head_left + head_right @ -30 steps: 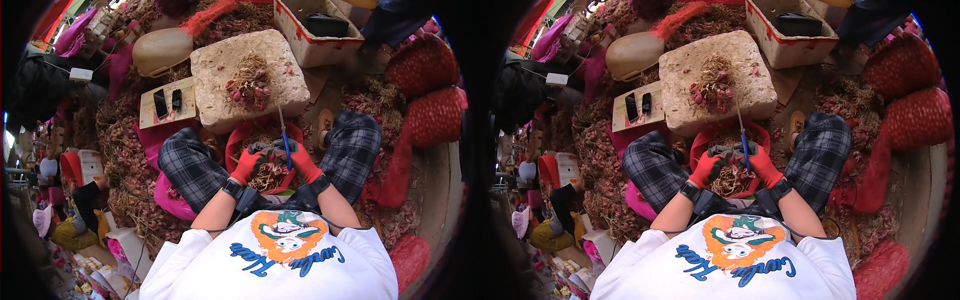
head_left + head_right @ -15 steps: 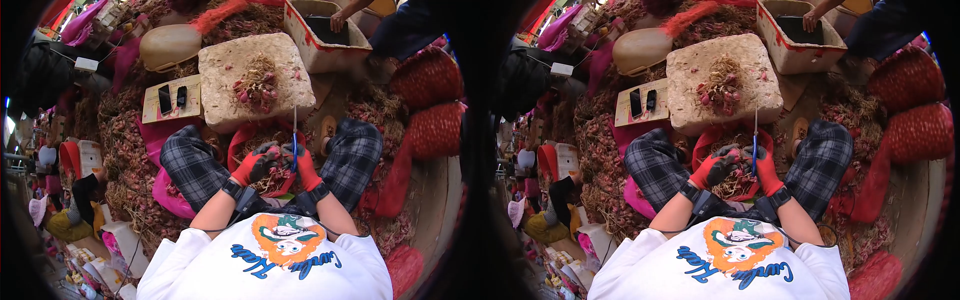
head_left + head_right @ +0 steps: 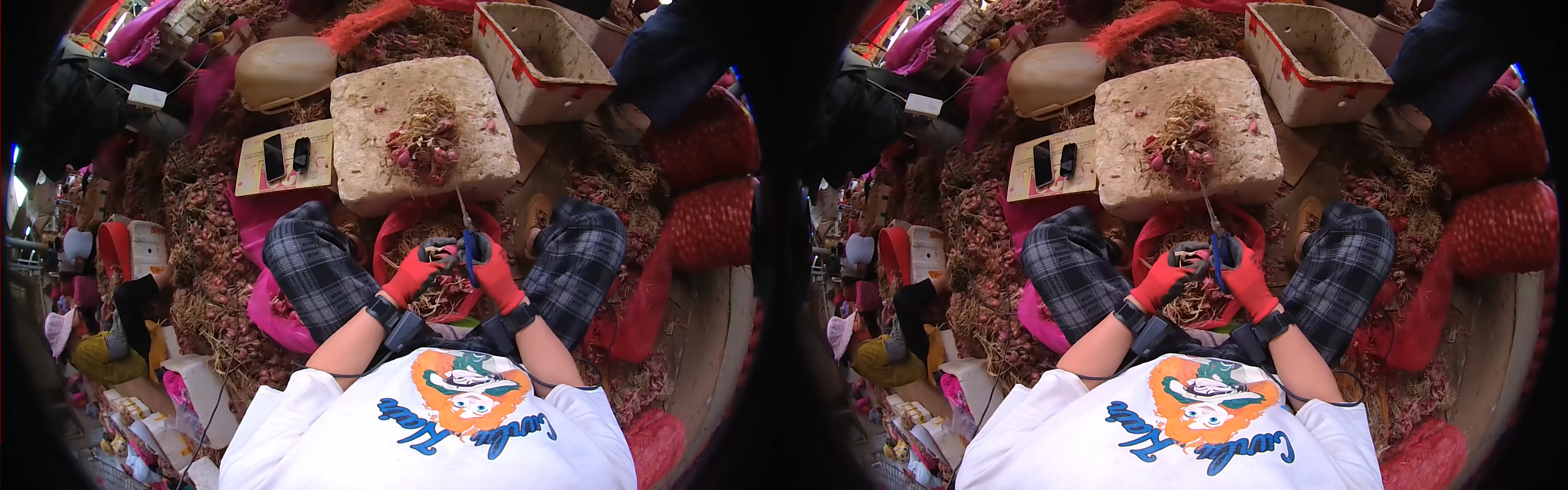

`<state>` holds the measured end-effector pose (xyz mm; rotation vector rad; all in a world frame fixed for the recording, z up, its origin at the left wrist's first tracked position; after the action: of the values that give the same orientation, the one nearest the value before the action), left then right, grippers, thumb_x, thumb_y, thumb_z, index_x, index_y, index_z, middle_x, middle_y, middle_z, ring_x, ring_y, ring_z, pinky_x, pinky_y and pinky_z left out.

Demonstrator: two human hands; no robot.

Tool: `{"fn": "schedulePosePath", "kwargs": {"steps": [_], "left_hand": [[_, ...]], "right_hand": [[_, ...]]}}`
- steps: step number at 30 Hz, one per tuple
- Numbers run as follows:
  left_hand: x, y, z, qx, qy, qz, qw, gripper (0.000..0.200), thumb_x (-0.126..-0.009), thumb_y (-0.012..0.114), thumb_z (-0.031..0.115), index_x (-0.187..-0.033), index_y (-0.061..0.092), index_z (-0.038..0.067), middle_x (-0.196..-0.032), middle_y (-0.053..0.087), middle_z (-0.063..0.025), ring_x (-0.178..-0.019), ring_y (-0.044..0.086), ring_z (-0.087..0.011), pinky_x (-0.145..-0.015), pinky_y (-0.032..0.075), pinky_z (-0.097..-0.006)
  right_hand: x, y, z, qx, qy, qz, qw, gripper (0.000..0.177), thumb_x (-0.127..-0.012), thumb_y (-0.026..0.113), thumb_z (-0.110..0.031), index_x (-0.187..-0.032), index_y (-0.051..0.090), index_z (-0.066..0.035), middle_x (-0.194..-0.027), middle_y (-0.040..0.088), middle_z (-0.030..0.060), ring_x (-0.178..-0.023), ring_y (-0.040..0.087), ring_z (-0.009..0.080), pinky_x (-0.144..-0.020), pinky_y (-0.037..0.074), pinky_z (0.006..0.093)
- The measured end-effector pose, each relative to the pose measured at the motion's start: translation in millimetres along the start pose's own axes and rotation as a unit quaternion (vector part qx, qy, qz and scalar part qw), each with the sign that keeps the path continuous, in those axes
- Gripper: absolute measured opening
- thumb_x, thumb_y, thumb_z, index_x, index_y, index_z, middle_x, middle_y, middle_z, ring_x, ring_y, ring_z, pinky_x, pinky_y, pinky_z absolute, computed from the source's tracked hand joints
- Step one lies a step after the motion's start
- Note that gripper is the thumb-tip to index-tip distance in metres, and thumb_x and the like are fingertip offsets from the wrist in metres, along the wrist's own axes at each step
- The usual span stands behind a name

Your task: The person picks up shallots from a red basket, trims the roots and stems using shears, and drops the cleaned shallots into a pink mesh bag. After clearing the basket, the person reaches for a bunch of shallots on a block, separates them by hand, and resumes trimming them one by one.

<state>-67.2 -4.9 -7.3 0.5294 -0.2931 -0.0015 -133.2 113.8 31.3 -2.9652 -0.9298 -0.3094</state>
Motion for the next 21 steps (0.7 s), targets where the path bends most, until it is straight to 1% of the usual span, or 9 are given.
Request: {"fn": "schedulePosePath", "kwargs": {"steps": [4, 7, 10, 13, 16, 17, 18, 19, 21], "left_hand": [[0, 13, 25, -0.143, 0.133, 0.047, 0.98, 0.042, -0.079, 0.064, 0.003, -0.12, 0.052, 0.0, -0.109, 0.061, -0.0031, -0.104, 0.054, -0.0123, -0.083, 0.047, -0.0273], [4, 21, 39, -0.389, 0.168, 0.069, 0.903, 0.042, -0.079, 0.066, 0.0, -0.119, 0.054, 0.001, -0.107, 0.06, -0.0049, -0.099, 0.056, -0.012, -0.085, 0.044, -0.0239], [7, 22, 37, -0.412, 0.183, 0.063, 0.89, 0.039, -0.08, 0.065, 0.002, -0.117, 0.056, 0.002, -0.103, 0.06, -0.0071, -0.095, 0.057, -0.0136, -0.083, 0.045, -0.024], [0, 13, 16, -0.182, 0.082, 0.045, 0.979, 0.036, -0.086, 0.06, 0.008, -0.12, 0.053, 0.002, -0.104, 0.059, -0.0079, -0.092, 0.059, -0.0165, -0.082, 0.047, -0.0276], [-8, -1, -2, -0.368, 0.064, -0.031, 0.927, 0.035, -0.093, 0.051, 0.024, -0.121, 0.049, 0.003, -0.106, 0.056, -0.0062, -0.087, 0.06, -0.0167, -0.078, 0.05, -0.0294], [-8, -6, -9, -0.197, 0.021, -0.018, 0.98, 0.037, -0.094, 0.048, 0.028, -0.121, 0.049, 0.003, -0.106, 0.055, -0.0059, -0.085, 0.06, -0.0169, -0.076, 0.051, -0.0294], [-7, -2, -8, -0.02, -0.022, -0.006, 1.0, 0.039, -0.094, 0.046, 0.033, -0.121, 0.048, 0.004, -0.105, 0.054, -0.0057, -0.084, 0.06, -0.017, -0.075, 0.051, -0.0293], [-6, 3, -8, 0.157, -0.063, 0.007, 0.986, 0.042, -0.095, 0.043, 0.037, -0.121, 0.048, 0.005, -0.105, 0.053, -0.0054, -0.082, 0.061, -0.0172, -0.073, 0.052, -0.0292], [-7, -3, -4, 0.176, -0.066, 0.044, 0.981, 0.044, -0.094, 0.042, 0.042, -0.116, 0.052, 0.006, -0.088, 0.053, -0.0023, -0.067, 0.055, -0.0142, -0.062, 0.049, -0.0261]], "right_hand": [[0, -4, 18, -0.08, 0.026, 0.047, 0.995, 0.029, -0.081, 0.062, -0.001, -0.108, 0.053, -0.001, -0.096, 0.061, 0.0034, -0.088, 0.058, 0.0106, -0.077, 0.048, 0.0254], [0, -2, 22, -0.06, 0.025, 0.043, 0.997, 0.027, -0.081, 0.06, 0.001, -0.107, 0.052, -0.001, -0.097, 0.061, 0.0044, -0.089, 0.059, 0.0109, -0.076, 0.049, 0.0243], [4, -2, 27, -0.104, 0.057, 0.054, 0.991, 0.027, -0.081, 0.061, 0.001, -0.107, 0.052, -0.001, -0.094, 0.062, 0.0053, -0.082, 0.061, 0.0112, -0.069, 0.051, 0.0241], [6, -1, 24, -0.228, 0.105, 0.019, 0.968, 0.026, -0.081, 0.061, -0.001, -0.106, 0.054, -0.001, -0.089, 0.063, 0.0058, -0.071, 0.061, 0.0109, -0.059, 0.051, 0.0237], [4, -8, -3, -0.274, 0.106, 0.011, 0.956, 0.022, -0.083, 0.062, -0.008, -0.102, 0.055, -0.001, -0.084, 0.061, 0.0053, -0.063, 0.059, 0.0098, -0.054, 0.049, 0.0212], [3, -11, -13, -0.274, 0.099, 0.018, 0.956, 0.022, -0.083, 0.062, -0.012, -0.101, 0.055, 0.0, -0.083, 0.061, 0.0049, -0.062, 0.058, 0.0094, -0.052, 0.047, 0.02], [2, -17, -12, -0.208, 0.123, 0.013, 0.97, 0.021, -0.084, 0.061, -0.013, -0.101, 0.055, -0.002, -0.08, 0.059, 0.0028, -0.06, 0.055, 0.0073, -0.05, 0.045, 0.0191], [3, -17, -17, -0.167, 0.11, -0.006, 0.98, 0.022, -0.084, 0.061, -0.013, -0.102, 0.055, -0.003, -0.08, 0.06, 0.0027, -0.059, 0.054, 0.0067, -0.051, 0.044, 0.0187], [9, -15, -21, -0.082, 0.084, -0.041, 0.992, 0.023, -0.084, 0.062, -0.014, -0.104, 0.055, -0.005, -0.081, 0.06, 0.0023, -0.058, 0.053, 0.0055, -0.051, 0.042, 0.0177]]}}
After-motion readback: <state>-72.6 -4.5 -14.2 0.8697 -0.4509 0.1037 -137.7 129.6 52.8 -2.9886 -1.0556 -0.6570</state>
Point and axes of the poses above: each hand's wrist, its own x-axis away from the middle knuckle, its own y-axis out of the palm, z = x × y, the point moved 8 cm from there along -x, towards the middle knuckle
